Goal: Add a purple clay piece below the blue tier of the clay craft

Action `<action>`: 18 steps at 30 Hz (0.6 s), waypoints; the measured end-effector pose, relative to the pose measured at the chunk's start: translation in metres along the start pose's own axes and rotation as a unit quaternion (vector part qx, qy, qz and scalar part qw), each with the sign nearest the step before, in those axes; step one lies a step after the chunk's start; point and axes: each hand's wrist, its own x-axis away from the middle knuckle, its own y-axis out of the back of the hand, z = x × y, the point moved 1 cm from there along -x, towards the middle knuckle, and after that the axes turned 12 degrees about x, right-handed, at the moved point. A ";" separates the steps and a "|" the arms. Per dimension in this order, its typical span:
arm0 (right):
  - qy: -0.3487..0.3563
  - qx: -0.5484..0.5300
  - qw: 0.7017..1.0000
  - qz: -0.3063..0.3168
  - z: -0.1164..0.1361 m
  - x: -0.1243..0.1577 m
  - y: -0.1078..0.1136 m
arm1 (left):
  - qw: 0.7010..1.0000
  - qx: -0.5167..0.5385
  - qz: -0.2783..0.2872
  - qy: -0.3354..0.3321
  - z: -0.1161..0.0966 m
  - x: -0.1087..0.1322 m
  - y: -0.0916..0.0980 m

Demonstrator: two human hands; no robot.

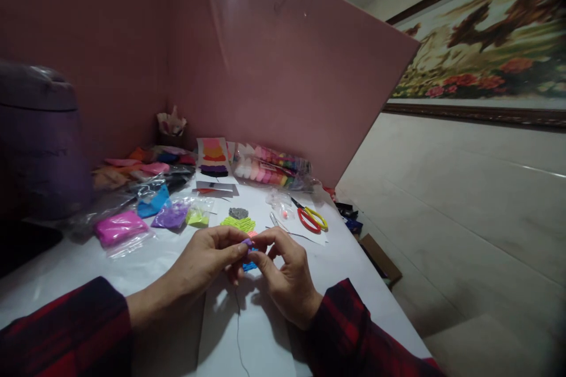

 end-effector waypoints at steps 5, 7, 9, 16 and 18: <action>-0.006 -0.004 1.000 0.008 0.001 0.001 -0.001 | 1.000 0.025 0.001 0.006 0.001 0.001 -0.001; 0.000 -0.020 1.000 0.007 0.001 0.001 -0.001 | 1.000 0.028 -0.007 0.012 0.000 0.001 -0.002; 0.006 -0.040 0.999 0.013 0.001 0.001 -0.001 | 0.999 0.035 -0.019 0.016 0.000 0.002 -0.003; -0.036 -0.012 0.998 0.040 0.003 0.000 -0.001 | 0.998 0.055 -0.005 -0.007 0.004 0.000 0.002; -0.030 -0.005 0.998 0.050 0.004 0.000 -0.001 | 0.998 0.056 0.006 -0.013 0.007 -0.001 0.003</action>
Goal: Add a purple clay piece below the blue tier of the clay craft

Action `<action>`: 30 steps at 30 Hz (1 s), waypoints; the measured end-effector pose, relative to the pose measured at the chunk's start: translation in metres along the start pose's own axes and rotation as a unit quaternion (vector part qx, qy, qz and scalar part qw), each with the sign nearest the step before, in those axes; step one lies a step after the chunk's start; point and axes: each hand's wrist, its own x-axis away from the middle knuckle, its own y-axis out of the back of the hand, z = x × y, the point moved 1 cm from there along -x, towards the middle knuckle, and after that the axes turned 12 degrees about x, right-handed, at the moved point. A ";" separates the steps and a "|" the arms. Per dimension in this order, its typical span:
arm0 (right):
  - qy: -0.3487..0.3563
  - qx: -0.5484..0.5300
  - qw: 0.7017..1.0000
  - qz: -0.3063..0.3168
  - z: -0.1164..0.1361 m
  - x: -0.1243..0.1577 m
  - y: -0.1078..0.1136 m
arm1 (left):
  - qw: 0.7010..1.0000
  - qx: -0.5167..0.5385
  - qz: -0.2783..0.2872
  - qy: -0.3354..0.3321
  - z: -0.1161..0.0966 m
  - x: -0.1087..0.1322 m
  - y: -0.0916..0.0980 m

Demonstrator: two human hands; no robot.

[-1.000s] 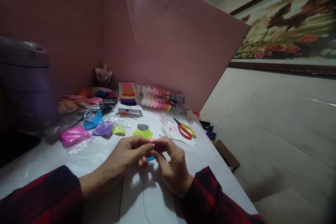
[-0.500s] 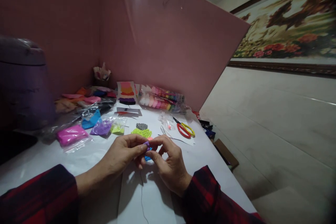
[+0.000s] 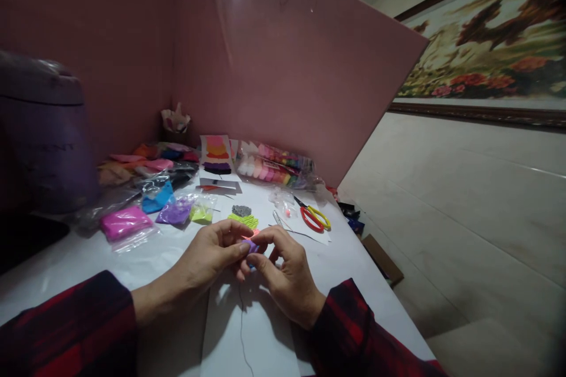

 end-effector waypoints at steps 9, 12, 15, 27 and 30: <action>0.008 0.015 0.999 -0.042 0.000 0.000 0.000 | 0.999 -0.029 -0.030 0.016 -0.007 0.004 -0.009; 0.005 0.013 0.999 -0.036 -0.001 0.001 0.001 | 0.999 -0.042 -0.023 0.011 -0.010 0.005 -0.011; 0.030 -0.003 0.999 -0.024 -0.002 0.002 0.000 | 0.997 -0.058 -0.046 -0.008 -0.013 0.006 -0.012; 0.038 -0.001 0.999 -0.019 -0.003 0.001 -0.002 | 0.998 -0.061 -0.017 0.025 -0.009 0.005 -0.009; 0.017 -0.004 1.000 -0.024 -0.003 0.001 -0.001 | 0.997 -0.060 -0.039 0.023 -0.012 0.006 -0.011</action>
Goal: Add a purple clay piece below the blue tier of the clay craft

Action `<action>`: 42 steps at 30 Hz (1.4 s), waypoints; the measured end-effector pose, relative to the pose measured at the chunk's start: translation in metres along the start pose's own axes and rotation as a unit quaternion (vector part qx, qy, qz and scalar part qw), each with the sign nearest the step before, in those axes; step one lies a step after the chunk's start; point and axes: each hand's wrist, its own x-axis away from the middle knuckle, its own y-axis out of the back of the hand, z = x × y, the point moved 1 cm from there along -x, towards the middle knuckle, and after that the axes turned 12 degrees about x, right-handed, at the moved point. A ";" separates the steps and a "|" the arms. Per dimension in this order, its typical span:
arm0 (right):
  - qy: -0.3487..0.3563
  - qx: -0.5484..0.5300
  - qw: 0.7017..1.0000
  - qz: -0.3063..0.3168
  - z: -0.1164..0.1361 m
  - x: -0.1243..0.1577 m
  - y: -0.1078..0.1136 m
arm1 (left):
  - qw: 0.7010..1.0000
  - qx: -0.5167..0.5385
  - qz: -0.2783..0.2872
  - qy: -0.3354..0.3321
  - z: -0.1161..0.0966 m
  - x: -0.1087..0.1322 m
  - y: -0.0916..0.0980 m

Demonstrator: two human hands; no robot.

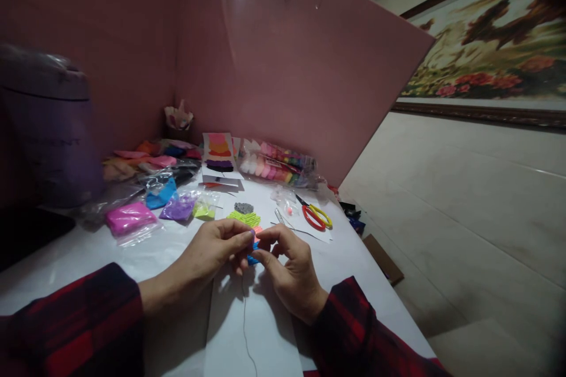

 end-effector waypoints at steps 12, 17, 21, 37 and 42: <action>-0.005 0.013 1.000 -0.006 0.002 0.000 0.000 | 1.000 0.025 -0.008 -0.001 -0.002 0.001 -0.002; 0.029 0.010 0.999 -0.016 0.001 0.001 -0.001 | 1.000 0.018 -0.023 0.000 -0.001 0.002 -0.002; -0.008 0.002 1.000 0.001 0.000 0.001 -0.001 | 0.999 0.028 -0.018 0.014 0.000 0.001 0.000; -0.020 0.014 1.000 -0.015 0.002 -0.001 0.001 | 0.999 0.038 -0.010 0.003 0.001 0.002 -0.002; -0.033 0.008 0.999 -0.009 0.001 -0.001 0.002 | 0.999 0.028 0.017 0.011 -0.001 0.003 -0.001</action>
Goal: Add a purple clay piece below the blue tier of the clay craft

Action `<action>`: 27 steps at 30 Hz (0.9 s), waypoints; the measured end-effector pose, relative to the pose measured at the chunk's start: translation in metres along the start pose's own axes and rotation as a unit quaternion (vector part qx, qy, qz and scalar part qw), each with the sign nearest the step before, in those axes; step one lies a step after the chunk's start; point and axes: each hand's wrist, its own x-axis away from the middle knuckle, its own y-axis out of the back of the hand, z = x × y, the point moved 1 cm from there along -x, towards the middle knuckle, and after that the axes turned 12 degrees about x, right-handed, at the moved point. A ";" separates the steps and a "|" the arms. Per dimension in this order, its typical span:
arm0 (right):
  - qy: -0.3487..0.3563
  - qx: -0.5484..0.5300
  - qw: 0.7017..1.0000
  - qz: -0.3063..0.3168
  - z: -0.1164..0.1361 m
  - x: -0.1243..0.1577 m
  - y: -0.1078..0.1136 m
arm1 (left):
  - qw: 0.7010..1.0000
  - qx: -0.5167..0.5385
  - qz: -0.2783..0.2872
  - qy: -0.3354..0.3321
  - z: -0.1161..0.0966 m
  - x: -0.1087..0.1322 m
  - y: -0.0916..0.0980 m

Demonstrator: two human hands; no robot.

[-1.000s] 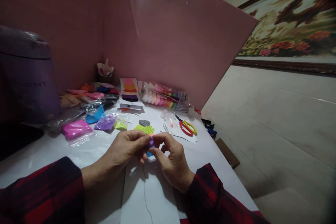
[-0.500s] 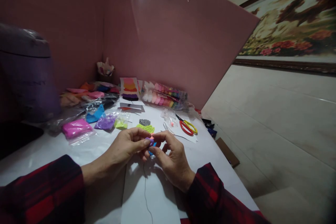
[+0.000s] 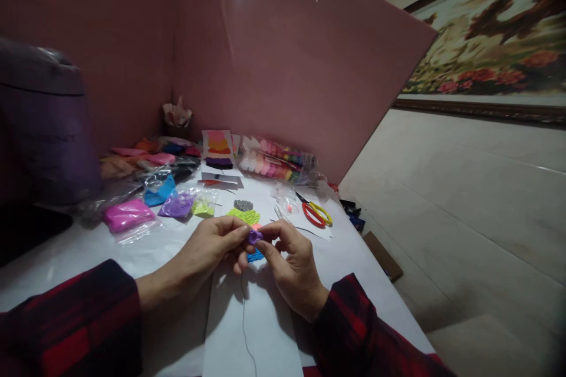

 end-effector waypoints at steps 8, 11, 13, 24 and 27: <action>0.042 -0.006 0.999 -0.005 -0.002 -0.001 -0.001 | 0.999 -0.009 0.019 0.033 0.006 -0.003 0.001; 0.065 -0.009 0.998 -0.004 0.000 0.000 0.000 | 1.000 -0.018 0.016 0.016 0.005 -0.002 0.001; 0.064 -0.005 0.998 -0.001 0.001 0.001 0.000 | 1.000 -0.023 0.008 0.007 0.003 -0.002 0.002; -0.024 -0.019 1.000 0.000 -0.006 0.000 -0.001 | 0.998 0.038 0.039 0.029 0.000 -0.002 -0.003; -0.008 -0.027 1.000 0.004 -0.007 0.001 -0.002 | 0.999 0.030 0.028 0.035 0.000 -0.001 -0.003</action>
